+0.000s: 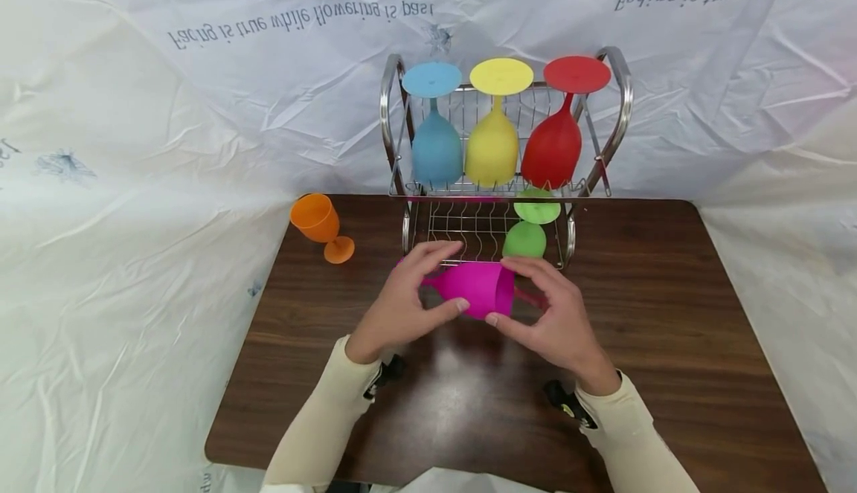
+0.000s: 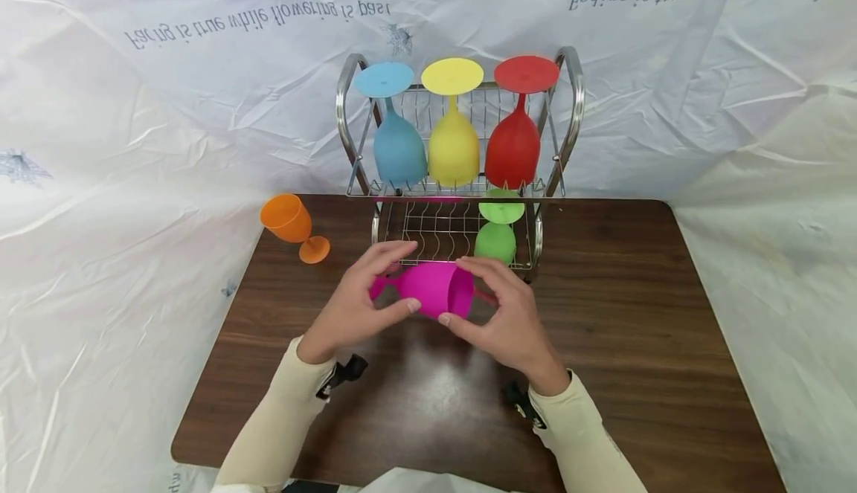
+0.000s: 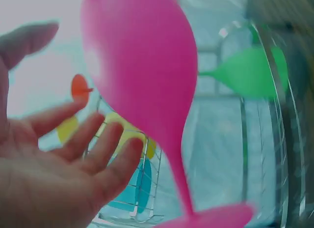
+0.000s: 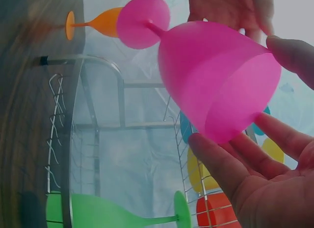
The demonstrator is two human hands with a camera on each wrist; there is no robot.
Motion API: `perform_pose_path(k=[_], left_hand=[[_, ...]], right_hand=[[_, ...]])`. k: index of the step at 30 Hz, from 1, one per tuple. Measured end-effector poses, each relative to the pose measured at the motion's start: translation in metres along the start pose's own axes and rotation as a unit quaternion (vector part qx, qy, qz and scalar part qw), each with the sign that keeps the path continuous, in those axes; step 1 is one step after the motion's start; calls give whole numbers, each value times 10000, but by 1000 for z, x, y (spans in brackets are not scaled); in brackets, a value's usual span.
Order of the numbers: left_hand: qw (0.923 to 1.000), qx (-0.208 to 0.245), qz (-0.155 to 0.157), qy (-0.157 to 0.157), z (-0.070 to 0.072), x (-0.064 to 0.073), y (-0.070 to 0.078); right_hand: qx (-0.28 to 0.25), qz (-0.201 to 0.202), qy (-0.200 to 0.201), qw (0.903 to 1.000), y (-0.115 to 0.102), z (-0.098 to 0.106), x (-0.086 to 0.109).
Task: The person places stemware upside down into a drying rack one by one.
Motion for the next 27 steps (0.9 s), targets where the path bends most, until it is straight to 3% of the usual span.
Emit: perform_pose_path(k=[3, 6, 8, 13, 17, 20, 23, 27], left_hand=[[9906, 1189, 168, 653, 0, 14, 1], [9652, 2337, 429, 1094, -4, 27, 2], [9445, 2910, 700, 1357, -10, 34, 2], [8818, 4104, 1261, 1952, -28, 43, -4], [8322, 4958, 1471, 2002, -44, 41, -14], [8037, 5446, 1458, 1904, -52, 36, -19], [7848, 5768, 1316, 1847, -58, 31, -23], [7732, 5998, 1095, 1745, -60, 26, -26]], right_hand=[[-286, -172, 131, 9994, 2, 0, 2], [-548, -260, 305, 9977, 4, 0, 3], [-733, -271, 423, 9960, 4, 0, 3], [-1164, -263, 667, 9906, 4, 0, 2], [-1342, -162, 751, 9880, 1, -1, 0], [-1500, -69, 725, 9860, -3, -4, -1], [-1701, -85, 664, 9832, -6, -7, -1], [-1863, -151, 621, 9804, -8, -10, -1]])
Point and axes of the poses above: each hand's wrist, its own x-axis away from the middle knuckle, its own z-axis out of the back of the hand, y = z × x, the point moved 2 cm from there along -x, towards the middle knuckle, and after that the axes turned 1 degree about y, right-handed, at the moved point
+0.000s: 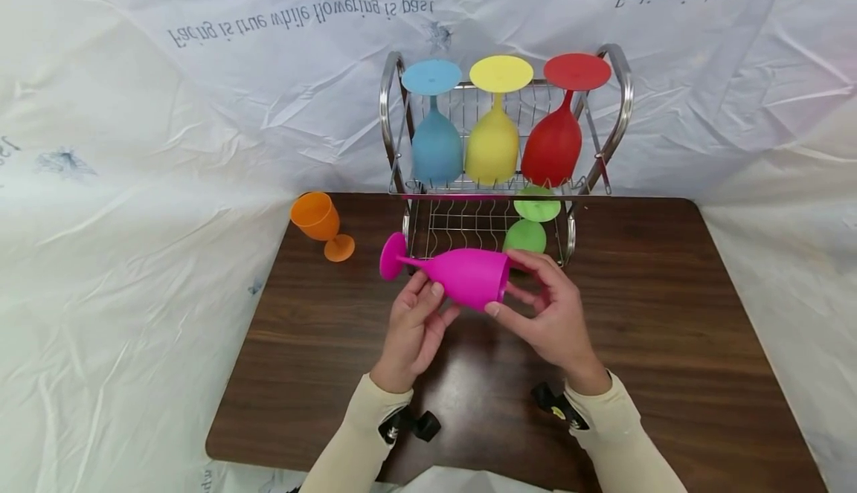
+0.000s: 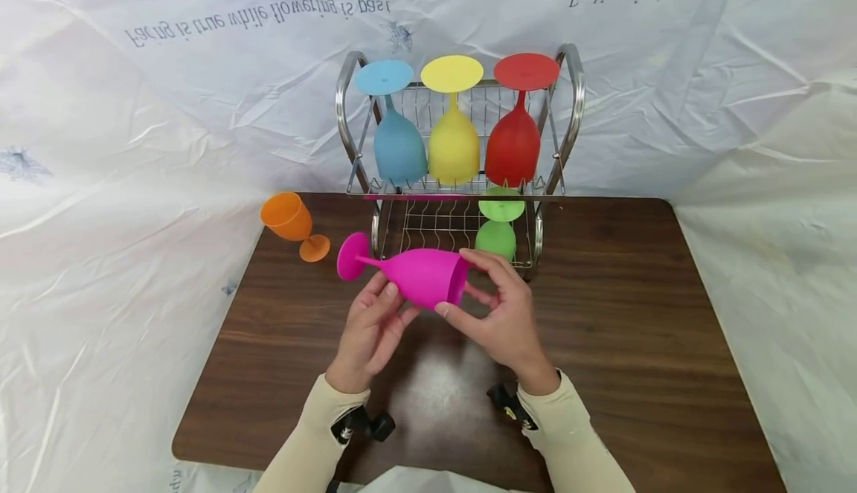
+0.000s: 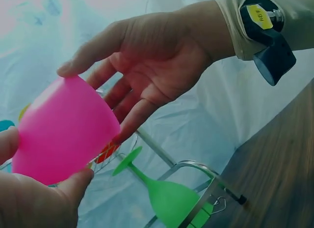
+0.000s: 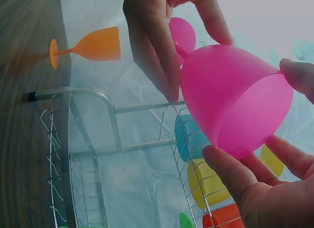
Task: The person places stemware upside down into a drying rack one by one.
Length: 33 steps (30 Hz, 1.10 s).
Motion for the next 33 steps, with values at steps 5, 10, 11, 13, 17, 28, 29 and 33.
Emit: perform_pose_path(k=[5, 10, 11, 13, 17, 28, 29, 33], left_hand=[[9997, 198, -11, -151, 1, -3, -1], [9996, 226, 47, -165, 4, -6, -2], [9996, 220, 56, -168, 5, -7, -3], [9996, 222, 68, -169, 6, -8, -3], [9997, 181, -3, -165, 6, -11, -3], [9925, -770, -868, 380, 7, -26, 8], [9881, -1091, -987, 451, 8, -28, 9], [9558, -2527, -1396, 566, 9, -36, 16]], right_hand=[[-239, -82, 15, 9997, 1, -3, 1], [-281, -64, -2, 9996, 7, -3, 2], [-274, -54, -9, 9996, 8, -3, 2], [-263, -41, -27, 9996, 10, -2, 2], [-248, -20, -101, 9996, 13, 0, 0], [229, -24, -105, 9997, 15, 14, -6], [313, -46, -60, 9995, 16, 17, -6], [536, -243, 178, 9981, 22, 25, -6]])
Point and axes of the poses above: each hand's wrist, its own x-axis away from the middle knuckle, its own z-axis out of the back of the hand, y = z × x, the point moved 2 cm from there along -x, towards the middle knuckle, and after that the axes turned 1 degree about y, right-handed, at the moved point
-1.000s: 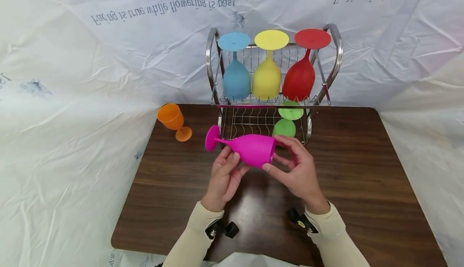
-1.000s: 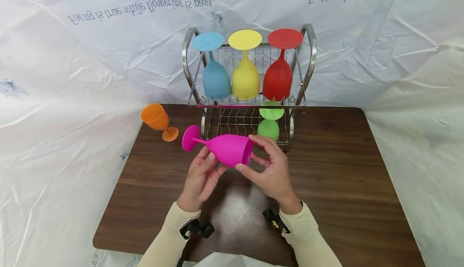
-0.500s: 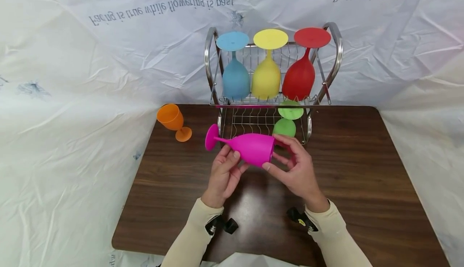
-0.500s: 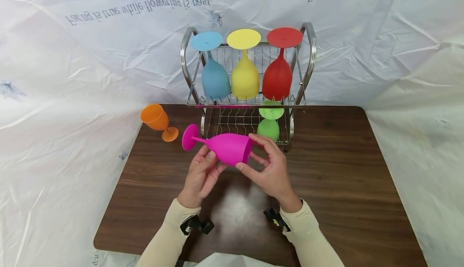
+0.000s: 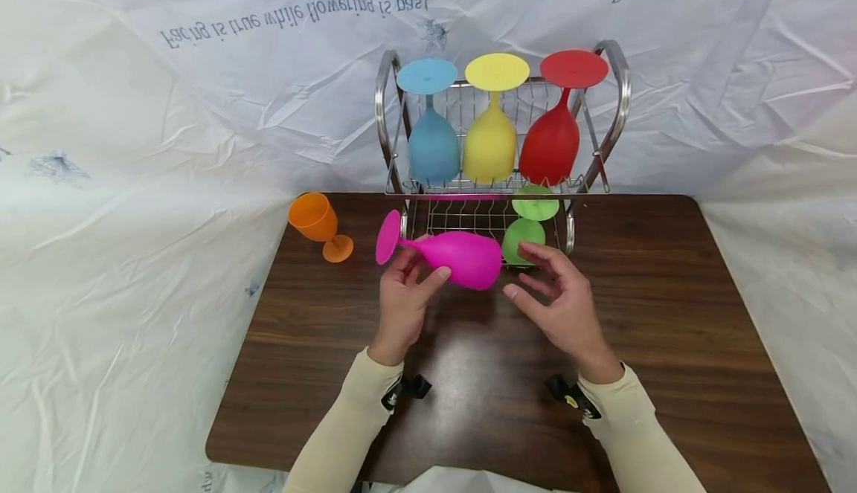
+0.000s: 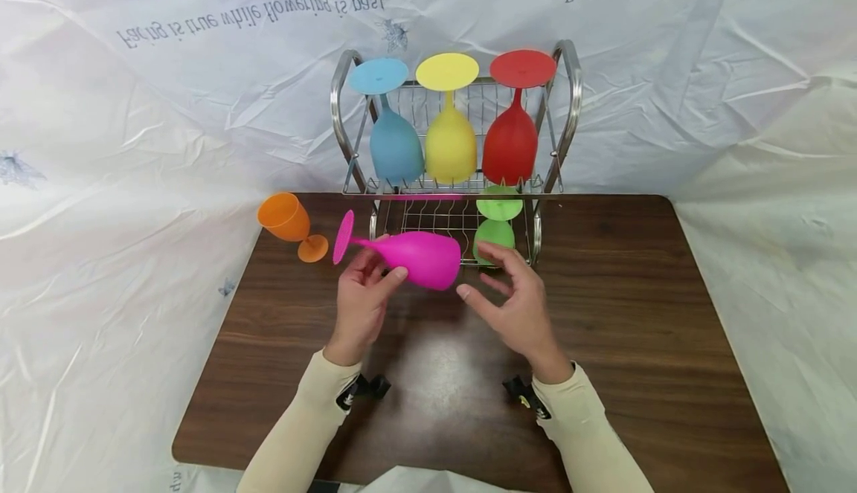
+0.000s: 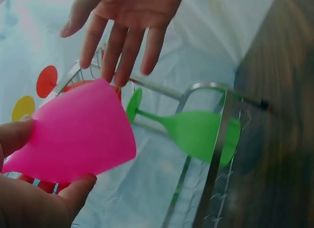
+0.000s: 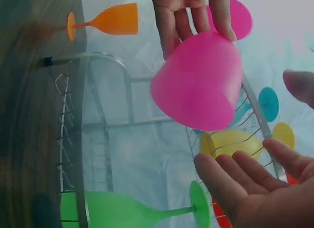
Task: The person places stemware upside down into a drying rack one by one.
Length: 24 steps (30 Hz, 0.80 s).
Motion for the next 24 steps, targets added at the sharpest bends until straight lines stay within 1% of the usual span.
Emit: perform_pose_path(k=[1, 3, 6, 9, 12, 16, 20, 22, 24], left_hand=[[9993, -343, -122, -27, 0, -2, 1], [9963, -804, -286, -139, 0, -7, 3], [9916, -1203, -382, -267, -1, -13, 4], [9869, -1522, -428, -323, 0, -18, 3], [9778, -1996, -531, -342, 0, -22, 0], [9665, -2425, -716, -450, -1, -28, -6], [9576, -2663, -907, -623, -3, -37, -13], [9512, -2856, -951, -675, -4, -40, -16], [9429, -3087, -1013, -734, -6, -45, -20]], right_hand=[[32, -75, 85, 9999, 2, 2, 0], [101, -245, 300, 9992, 6, 6, -1], [275, -471, 648, 9964, 13, 14, -3], [498, -624, 953, 9922, 19, 23, -5], [748, -729, 1226, 9869, 26, 31, -8], [1184, -943, 1520, 9767, 38, 41, -11], [1605, -1189, 1649, 9659, 53, 50, -14], [1792, -1268, 1695, 9608, 62, 54, -17], [1953, -1308, 1746, 9562, 72, 57, -19]])
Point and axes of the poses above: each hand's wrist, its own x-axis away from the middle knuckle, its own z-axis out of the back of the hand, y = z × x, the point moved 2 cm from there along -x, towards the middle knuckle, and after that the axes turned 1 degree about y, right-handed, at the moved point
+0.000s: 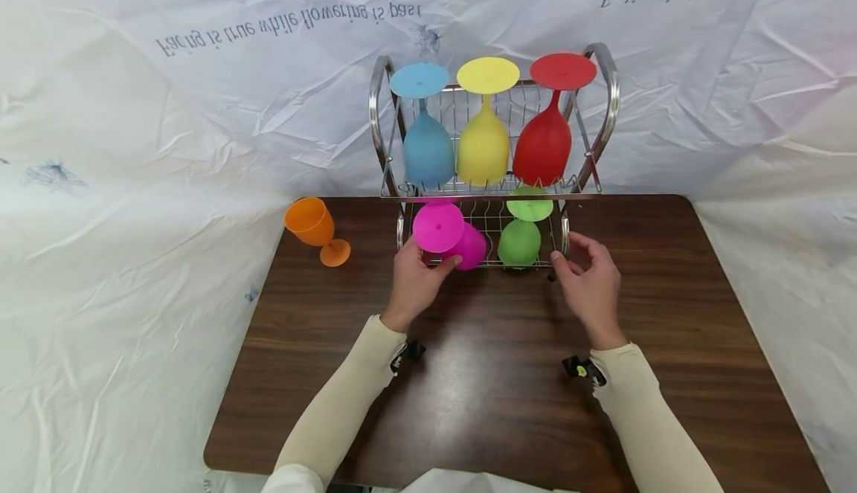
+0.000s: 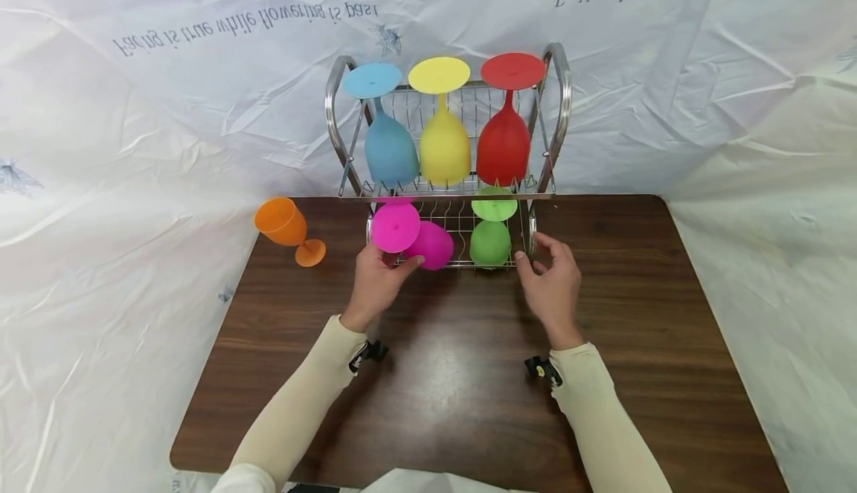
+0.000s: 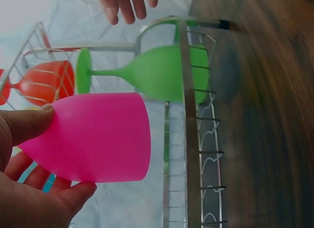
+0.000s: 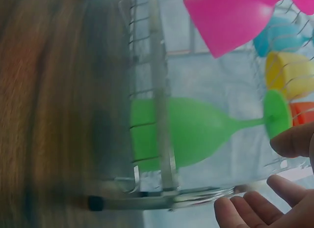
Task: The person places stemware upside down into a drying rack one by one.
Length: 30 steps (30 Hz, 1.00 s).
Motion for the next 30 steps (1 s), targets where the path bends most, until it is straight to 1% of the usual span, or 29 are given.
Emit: perform_pose_path(k=[3, 5, 8, 11, 14, 17, 23, 30], left_hand=[[9997, -212, -113, -94, -7, -8, -6], [9994, -258, -194, -155, -12, -13, -11], [9987, -338, -233, -288, -21, -20, -15], [9972, -571, -242, -425, -29, -26, -19], [9946, -862, -223, -524, -37, -32, -24], [9921, -1086, -135, -614, -44, -36, -29], [9896, -1176, 86, -820, -52, -42, -35], [9875, -1328, 135, -837, -54, -43, -41]], right_hand=[[117, -15, 70, 9999, 13, -3, -8], [179, -35, 102, 9998, 21, -6, -12], [168, -125, 170, 9996, 31, -9, -16], [53, -204, 278, 9994, 37, -12, -18], [-65, -210, 388, 9990, 41, -14, -20], [-115, -144, 504, 9986, 43, -15, -23], [6, -7, 706, 9975, 45, -16, -25], [87, 133, 739, 9971, 45, -17, -25]])
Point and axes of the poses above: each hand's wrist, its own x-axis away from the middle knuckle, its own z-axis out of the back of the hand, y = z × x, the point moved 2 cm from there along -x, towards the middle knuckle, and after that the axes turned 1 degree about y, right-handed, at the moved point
